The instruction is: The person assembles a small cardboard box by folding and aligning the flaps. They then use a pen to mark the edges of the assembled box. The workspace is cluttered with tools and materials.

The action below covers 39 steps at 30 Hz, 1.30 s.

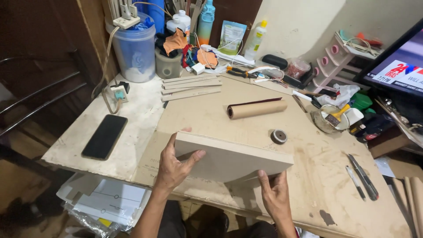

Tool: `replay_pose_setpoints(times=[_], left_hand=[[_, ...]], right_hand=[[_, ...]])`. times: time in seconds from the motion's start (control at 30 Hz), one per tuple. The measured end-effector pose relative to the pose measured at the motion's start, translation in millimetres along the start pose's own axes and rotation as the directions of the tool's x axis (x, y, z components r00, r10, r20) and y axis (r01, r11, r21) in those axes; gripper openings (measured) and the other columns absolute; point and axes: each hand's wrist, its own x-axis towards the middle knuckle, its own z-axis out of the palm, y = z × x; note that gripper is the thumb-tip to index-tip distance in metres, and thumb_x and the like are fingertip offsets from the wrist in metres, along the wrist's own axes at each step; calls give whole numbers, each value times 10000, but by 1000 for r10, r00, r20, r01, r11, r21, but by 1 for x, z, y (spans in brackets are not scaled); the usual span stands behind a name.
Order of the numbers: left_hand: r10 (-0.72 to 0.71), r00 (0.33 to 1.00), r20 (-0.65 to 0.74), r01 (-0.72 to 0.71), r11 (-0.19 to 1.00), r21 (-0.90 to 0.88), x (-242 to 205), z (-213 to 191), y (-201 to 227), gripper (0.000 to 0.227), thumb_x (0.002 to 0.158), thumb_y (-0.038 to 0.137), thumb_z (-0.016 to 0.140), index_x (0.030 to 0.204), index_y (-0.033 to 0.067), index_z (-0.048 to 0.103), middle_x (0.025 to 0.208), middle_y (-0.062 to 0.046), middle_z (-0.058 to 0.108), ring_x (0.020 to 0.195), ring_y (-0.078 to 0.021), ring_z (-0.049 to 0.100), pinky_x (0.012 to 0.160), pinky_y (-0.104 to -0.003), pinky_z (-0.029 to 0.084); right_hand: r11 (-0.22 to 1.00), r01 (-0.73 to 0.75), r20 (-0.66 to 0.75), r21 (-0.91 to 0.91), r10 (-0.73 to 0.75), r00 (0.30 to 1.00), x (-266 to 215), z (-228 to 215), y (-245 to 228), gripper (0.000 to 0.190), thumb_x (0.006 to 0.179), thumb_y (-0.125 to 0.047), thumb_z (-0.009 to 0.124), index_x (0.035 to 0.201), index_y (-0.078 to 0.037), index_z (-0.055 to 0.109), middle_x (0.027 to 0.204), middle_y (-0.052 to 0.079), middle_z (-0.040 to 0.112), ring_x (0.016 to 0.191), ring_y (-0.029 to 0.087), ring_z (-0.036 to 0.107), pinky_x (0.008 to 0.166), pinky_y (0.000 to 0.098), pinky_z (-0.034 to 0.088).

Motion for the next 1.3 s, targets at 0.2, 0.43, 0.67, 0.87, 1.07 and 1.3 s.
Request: replay_pose_setpoints(times=[0.2, 0.43, 0.67, 0.87, 1.07, 1.3], left_hand=[[-319, 948, -3, 318, 947, 51, -12, 8, -21, 1283, 663, 625, 807, 1577, -44, 203, 1653, -264, 222, 1555, -385, 205, 1252, -476, 202], [-355, 935, 22, 355, 935, 4, -11, 9, -28, 1223, 679, 502, 843, 1572, -39, 207, 1663, -249, 200, 1560, -357, 209, 1256, -437, 195], [-217, 970, -107, 235, 951, 200, -14, 4, -33, 905, 649, 465, 874, 1351, -19, 570, 1185, -144, 689, 1120, -241, 622, 997, -351, 461], [-25, 994, -109, 38, 992, 121, -17, 3, -14, 555, 763, 207, 860, 1224, -30, 661, 1164, -151, 723, 1117, -233, 658, 991, -356, 503], [-32, 994, -104, 48, 987, 156, -18, 2, -6, 466, 818, 188, 836, 1178, -65, 684, 1112, -161, 738, 1094, -249, 677, 931, -368, 528], [205, 969, -138, -177, 965, 195, -10, 9, 9, 581, 812, 218, 823, 1324, 36, 619, 1284, -111, 639, 1225, -251, 591, 1125, -361, 407]], right_hand=[[1000, -22, -44, -8, 22, 999, 6, -15, 11, 509, 892, -259, 662, 1324, -35, 515, 1196, 170, 691, 1148, 263, 644, 978, 367, 569], [991, 127, 7, -41, -126, 992, 14, -19, 41, 457, 928, -255, 655, 1308, -37, 527, 1139, 129, 697, 1082, 220, 665, 910, 341, 564], [966, 162, -90, -200, -183, 979, 18, -22, 79, 175, 947, -267, 708, 935, -104, 645, 848, 53, 672, 802, 161, 646, 736, 322, 519], [989, 139, 112, -44, -133, 985, 5, -15, 24, 489, 963, -370, 618, 1324, -75, 471, 1161, 117, 647, 1075, 242, 678, 917, 355, 617], [988, 151, 163, -23, -145, 976, 3, -17, 11, 543, 978, -379, 593, 1403, -87, 420, 1297, 153, 624, 1206, 274, 631, 1047, 415, 566], [969, 141, 107, -202, -121, 987, 4, -24, 10, 292, 956, -354, 651, 1124, -119, 613, 1018, 49, 692, 936, 173, 693, 819, 308, 595]])
